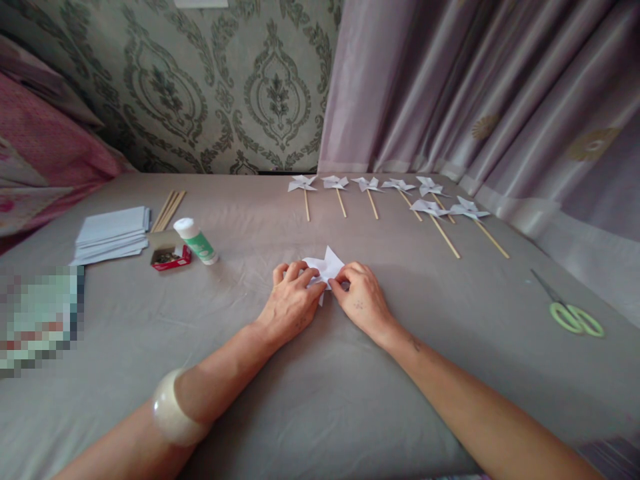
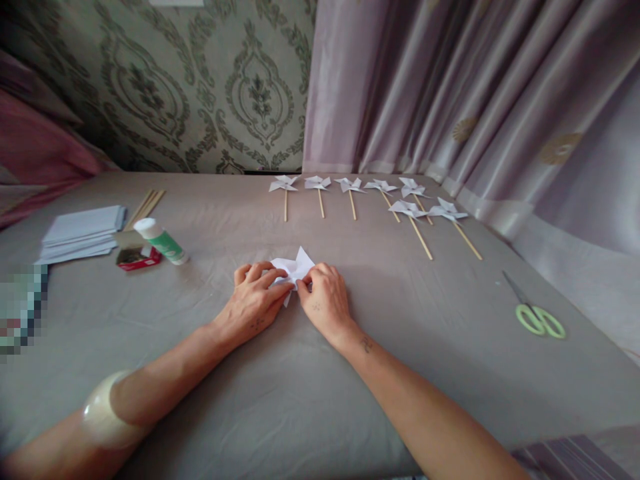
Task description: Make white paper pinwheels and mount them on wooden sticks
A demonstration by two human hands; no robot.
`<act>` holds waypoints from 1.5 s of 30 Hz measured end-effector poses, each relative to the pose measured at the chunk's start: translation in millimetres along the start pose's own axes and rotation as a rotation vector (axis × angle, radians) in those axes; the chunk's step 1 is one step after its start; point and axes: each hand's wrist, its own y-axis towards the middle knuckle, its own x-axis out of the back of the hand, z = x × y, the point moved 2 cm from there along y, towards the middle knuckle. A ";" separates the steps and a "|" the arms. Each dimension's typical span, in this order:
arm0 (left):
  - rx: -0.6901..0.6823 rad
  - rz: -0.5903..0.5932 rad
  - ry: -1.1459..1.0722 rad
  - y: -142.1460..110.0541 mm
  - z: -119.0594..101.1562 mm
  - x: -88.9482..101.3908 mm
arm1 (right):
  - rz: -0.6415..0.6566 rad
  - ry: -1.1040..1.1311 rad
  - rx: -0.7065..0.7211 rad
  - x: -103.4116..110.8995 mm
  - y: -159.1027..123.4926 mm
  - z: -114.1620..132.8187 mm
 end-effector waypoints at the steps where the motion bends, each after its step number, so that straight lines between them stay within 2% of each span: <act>1: 0.000 0.002 0.003 -0.1 0.1 -0.3 | 0.004 -0.004 -0.004 0.0 -0.1 0.2; 13: -0.010 -0.003 0.037 -0.2 -1.0 0.8 | 0.001 0.017 0.006 2.3 -0.6 1.6; 22: 0.002 0.004 0.017 -1.4 -0.3 -1.4 | -0.014 -0.091 0.179 5.8 -6.6 9.8; 29: 0.010 0.011 0.022 -0.7 -1.3 -0.7 | 0.025 -0.168 0.227 6.2 -7.4 14.8; 39: 0.017 -0.065 -0.005 -0.5 0.8 -1.6 | 0.125 -0.246 0.286 8.3 -5.4 17.7; 45: 0.140 -0.156 -0.065 -0.5 6.1 3.7 | 0.256 -0.338 0.300 12.1 12.5 21.8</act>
